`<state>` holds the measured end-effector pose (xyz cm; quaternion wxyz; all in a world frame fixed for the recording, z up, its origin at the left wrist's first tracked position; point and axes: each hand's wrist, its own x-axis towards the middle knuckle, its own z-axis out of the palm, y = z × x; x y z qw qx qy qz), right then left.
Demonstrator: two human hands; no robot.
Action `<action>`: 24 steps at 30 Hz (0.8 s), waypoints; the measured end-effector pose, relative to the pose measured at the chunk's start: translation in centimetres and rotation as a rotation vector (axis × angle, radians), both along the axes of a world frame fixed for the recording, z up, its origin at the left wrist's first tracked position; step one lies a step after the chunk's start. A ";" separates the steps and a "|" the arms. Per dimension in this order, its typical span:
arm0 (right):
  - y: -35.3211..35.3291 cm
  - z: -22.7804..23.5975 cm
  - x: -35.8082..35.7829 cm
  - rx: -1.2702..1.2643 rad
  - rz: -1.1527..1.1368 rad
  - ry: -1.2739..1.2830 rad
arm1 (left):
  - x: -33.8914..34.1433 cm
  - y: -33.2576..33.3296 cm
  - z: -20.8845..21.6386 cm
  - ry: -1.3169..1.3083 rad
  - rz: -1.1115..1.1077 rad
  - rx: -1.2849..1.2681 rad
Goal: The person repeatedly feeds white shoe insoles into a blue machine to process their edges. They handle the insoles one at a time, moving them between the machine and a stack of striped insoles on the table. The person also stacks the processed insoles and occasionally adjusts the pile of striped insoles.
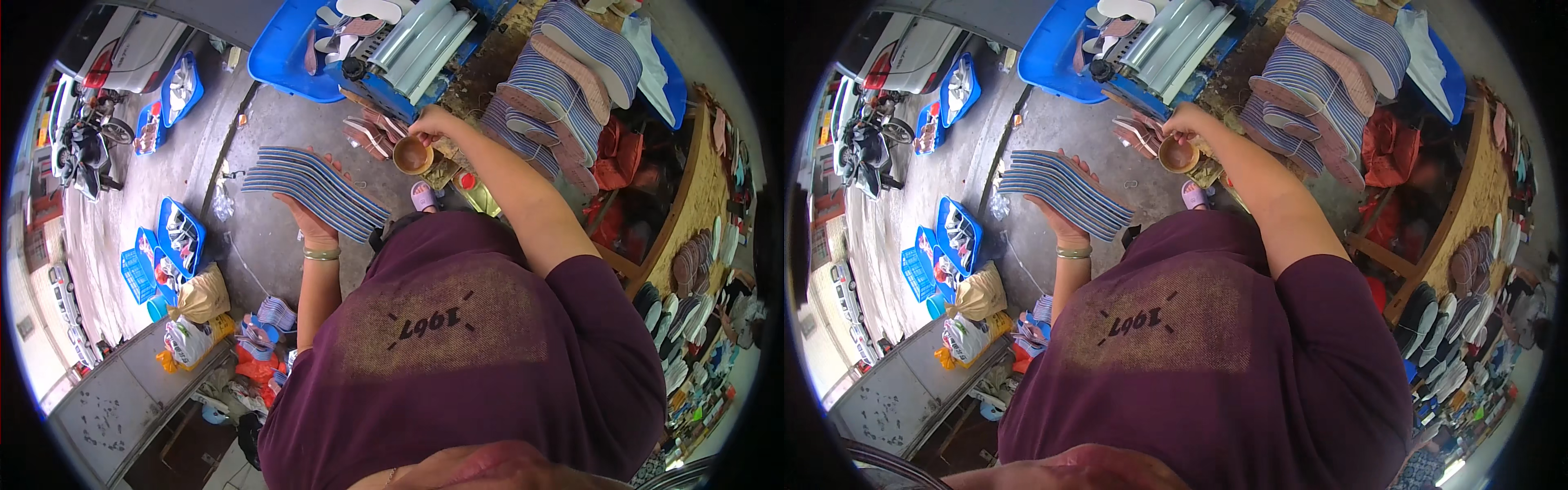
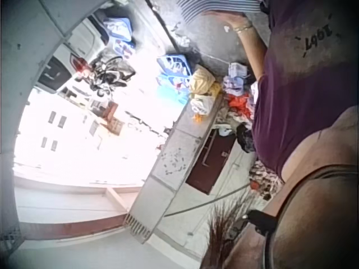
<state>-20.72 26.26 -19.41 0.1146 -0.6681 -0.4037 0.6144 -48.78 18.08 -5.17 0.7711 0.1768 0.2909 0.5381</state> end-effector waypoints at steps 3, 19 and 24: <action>0.0 0.1 0.0 0.013 0.005 -0.018 | -0.1 -0.1 0.0 0.006 0.001 -0.002; -0.7 1.9 -0.4 0.092 0.044 -0.199 | 0.2 -0.4 -0.4 0.053 -0.017 0.016; -1.0 3.8 -0.9 0.137 0.107 -0.353 | 0.5 -0.3 -0.3 0.044 -0.003 -0.001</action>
